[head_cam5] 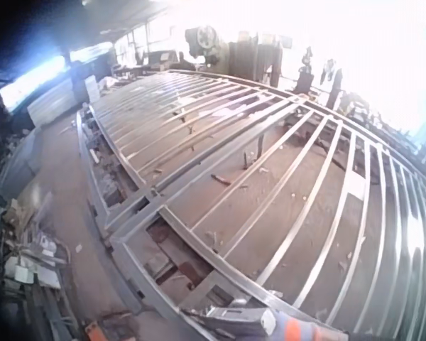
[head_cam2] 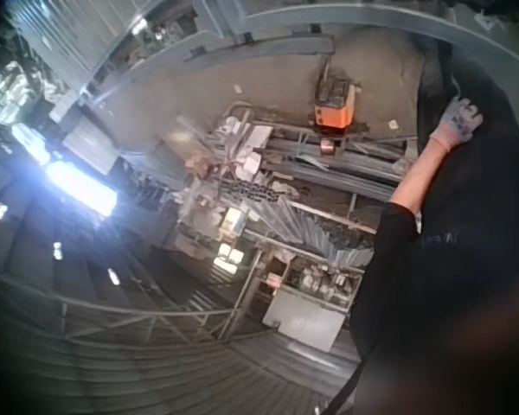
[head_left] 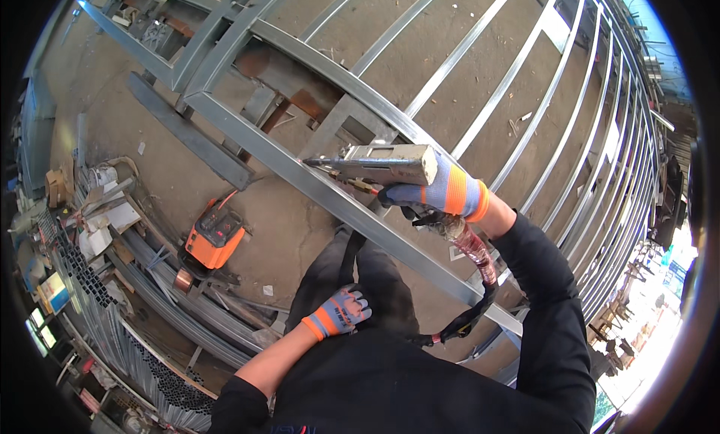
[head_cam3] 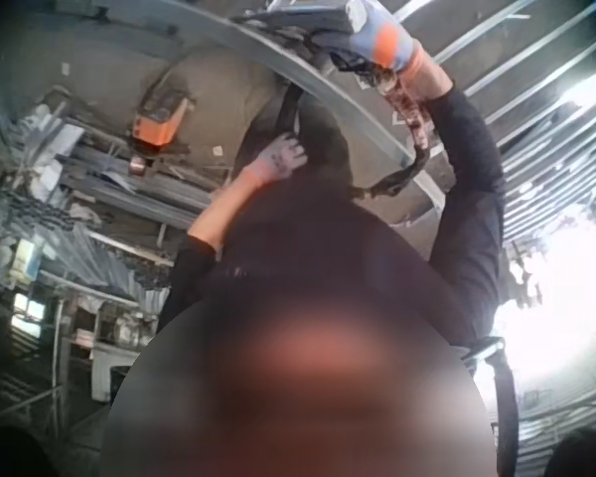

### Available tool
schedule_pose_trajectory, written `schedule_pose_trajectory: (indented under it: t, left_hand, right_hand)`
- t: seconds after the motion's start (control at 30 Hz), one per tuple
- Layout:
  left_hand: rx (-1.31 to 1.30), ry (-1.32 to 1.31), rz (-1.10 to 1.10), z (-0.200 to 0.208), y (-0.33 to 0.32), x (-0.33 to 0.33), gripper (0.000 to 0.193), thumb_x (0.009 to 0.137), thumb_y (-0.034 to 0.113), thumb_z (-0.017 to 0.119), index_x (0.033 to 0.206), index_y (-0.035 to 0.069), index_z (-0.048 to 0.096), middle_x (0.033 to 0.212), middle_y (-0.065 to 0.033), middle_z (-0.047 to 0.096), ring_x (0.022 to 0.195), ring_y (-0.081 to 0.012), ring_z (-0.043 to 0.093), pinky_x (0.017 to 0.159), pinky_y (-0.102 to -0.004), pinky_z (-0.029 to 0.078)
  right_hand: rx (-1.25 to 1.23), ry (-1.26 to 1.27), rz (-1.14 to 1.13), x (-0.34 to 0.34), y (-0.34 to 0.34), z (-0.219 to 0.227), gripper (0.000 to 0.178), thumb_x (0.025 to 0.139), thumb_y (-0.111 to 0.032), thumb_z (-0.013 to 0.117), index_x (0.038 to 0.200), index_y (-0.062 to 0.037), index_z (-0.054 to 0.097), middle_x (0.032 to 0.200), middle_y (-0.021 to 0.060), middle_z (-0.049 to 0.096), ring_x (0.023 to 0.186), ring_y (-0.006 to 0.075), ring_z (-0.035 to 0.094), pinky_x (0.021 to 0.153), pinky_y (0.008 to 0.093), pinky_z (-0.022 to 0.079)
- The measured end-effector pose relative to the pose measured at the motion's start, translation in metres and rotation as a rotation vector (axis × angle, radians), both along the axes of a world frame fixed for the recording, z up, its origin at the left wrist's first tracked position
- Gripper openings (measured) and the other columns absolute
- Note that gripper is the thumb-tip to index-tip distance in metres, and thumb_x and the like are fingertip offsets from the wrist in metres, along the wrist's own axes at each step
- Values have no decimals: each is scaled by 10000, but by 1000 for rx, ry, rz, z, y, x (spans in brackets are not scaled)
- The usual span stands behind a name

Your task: The person welds multiple joints on a large metal frame using a handheld welding torch. They move along the frame, applying welds at various intersections while wearing gloves. The work is performed in a workshop with metal parts and tools visible on the floor.

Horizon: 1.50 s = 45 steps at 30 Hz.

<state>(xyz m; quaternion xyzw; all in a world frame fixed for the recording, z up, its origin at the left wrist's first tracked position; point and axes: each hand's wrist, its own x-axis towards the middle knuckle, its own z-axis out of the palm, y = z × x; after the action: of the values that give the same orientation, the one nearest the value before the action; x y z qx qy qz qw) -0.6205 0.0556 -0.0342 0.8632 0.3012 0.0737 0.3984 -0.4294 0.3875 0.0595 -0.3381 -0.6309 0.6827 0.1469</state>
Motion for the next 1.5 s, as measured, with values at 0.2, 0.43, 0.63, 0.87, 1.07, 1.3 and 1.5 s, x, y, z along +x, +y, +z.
schedule_pose_trajectory:
  t: [0.2, 0.43, 0.63, 0.87, 1.07, 1.3, 1.5]
  left_hand:
    - [-12, -8, 27, 3, 8, 3, 89, 819, 254, 615, 869, 184, 636, 833, -19, 608, 904, -234, 645, 922, -427, 510]
    - [-19, -15, 17, 4, 16, 0, 101, 824, 253, 607, 886, 182, 642, 847, -18, 615, 922, -236, 648, 997, -452, 497]
    - [-75, 11, -14, 6, 20, -2, 131, 816, 280, 620, 901, 185, 646, 872, -21, 617, 957, -236, 648, 1061, -471, 464]
    - [-67, 7, -9, 1, 16, -2, 156, 798, 296, 638, 913, 191, 640, 879, -18, 613, 966, -236, 642, 1066, -473, 456]
    - [-168, 143, -158, 1, 17, -4, 515, 690, 400, 812, 1137, 186, 670, 1072, -26, 634, 1143, -258, 599, 1010, -480, 456]
    - [-173, 126, -144, 0, 16, -5, 521, 678, 386, 826, 1133, 180, 679, 1064, -27, 642, 1134, -255, 606, 1029, -480, 454]
    - [-185, 102, -125, 0, 15, -6, 531, 670, 383, 830, 1142, 181, 696, 1085, -29, 650, 1149, -258, 606, 1076, -487, 430]
  right_hand:
    - [-39, -48, 16, 6, 6, -3, 582, 776, -178, 907, 1277, -2, 669, 1186, 142, 731, 1060, 241, 695, 951, 350, 543]
    - [111, 34, 42, 7, 5, -20, 593, 785, -187, 905, 1292, -1, 660, 1194, 148, 725, 1061, 248, 693, 947, 357, 546]
    - [227, 28, 133, -1, 10, -11, 558, 807, -222, 878, 1283, -16, 673, 1176, 149, 726, 1045, 262, 702, 931, 364, 549]
    - [311, 5, 194, 1, 13, -11, 572, 874, -147, 819, 1410, -52, 642, 1206, 100, 718, 978, 183, 646, 941, 331, 521]
    - [249, -19, 172, -2, 12, -4, 559, 849, -167, 834, 1366, -48, 659, 1203, 116, 722, 1005, 209, 670, 934, 342, 530]
    - [313, 10, 110, 2, 8, -17, 527, 814, -203, 864, 1279, -28, 687, 1156, 142, 733, 1002, 245, 705, 892, 359, 554]
    - [372, 7, 147, 2, 8, -13, 529, 831, -191, 851, 1305, -30, 678, 1162, 141, 734, 1002, 222, 700, 889, 347, 554]
